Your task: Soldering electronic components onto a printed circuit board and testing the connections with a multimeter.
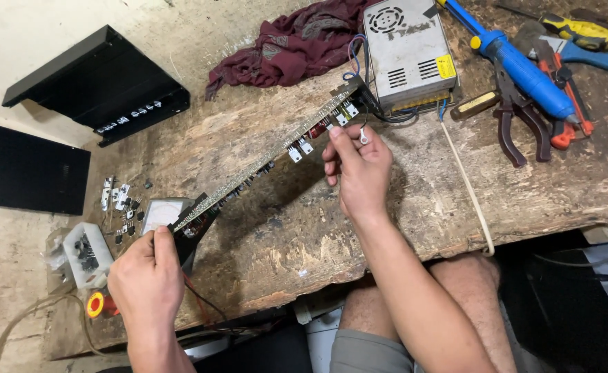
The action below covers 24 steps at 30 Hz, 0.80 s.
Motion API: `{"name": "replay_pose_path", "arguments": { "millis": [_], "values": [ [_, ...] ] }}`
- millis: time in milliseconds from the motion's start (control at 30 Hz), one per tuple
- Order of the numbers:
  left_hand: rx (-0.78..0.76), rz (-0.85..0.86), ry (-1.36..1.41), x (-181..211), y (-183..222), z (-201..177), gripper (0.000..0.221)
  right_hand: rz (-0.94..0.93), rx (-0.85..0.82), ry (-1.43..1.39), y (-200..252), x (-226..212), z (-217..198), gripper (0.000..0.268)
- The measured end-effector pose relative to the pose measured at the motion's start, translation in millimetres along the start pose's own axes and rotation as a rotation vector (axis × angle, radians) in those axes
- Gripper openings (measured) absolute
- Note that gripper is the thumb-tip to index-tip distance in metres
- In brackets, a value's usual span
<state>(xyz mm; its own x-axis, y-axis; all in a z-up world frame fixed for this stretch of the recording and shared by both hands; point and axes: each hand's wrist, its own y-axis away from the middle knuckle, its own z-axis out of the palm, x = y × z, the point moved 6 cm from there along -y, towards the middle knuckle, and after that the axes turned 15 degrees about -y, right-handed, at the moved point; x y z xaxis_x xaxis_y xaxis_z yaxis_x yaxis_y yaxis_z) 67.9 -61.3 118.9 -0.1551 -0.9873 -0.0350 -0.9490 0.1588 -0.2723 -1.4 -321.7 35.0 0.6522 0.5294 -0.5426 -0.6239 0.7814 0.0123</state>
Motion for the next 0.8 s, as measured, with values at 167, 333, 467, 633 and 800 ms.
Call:
{"name": "replay_pose_path", "arguments": {
  "millis": [167,333,467,633,800],
  "values": [
    [-0.021,-0.015,-0.005,-0.3,-0.1,1.1,0.048,0.01,0.046,0.033,1.0,-1.0,-0.6,0.007],
    [-0.013,0.0,-0.021,-1.4,0.5,2.1,0.048,-0.013,0.028,0.033,1.6,-1.6,-0.8,0.007],
    [0.006,0.007,0.008,-1.1,1.1,2.1,0.046,-0.024,0.017,0.016,1.8,-1.9,-0.7,0.006],
    [0.011,0.006,-0.017,-1.7,1.1,3.1,0.046,-0.049,0.002,0.027,1.9,-1.5,0.0,0.006],
    [-0.001,-0.017,-0.037,-1.3,1.9,2.4,0.045,-0.064,0.007,0.029,1.7,-1.9,0.3,0.007]
  ]
}}
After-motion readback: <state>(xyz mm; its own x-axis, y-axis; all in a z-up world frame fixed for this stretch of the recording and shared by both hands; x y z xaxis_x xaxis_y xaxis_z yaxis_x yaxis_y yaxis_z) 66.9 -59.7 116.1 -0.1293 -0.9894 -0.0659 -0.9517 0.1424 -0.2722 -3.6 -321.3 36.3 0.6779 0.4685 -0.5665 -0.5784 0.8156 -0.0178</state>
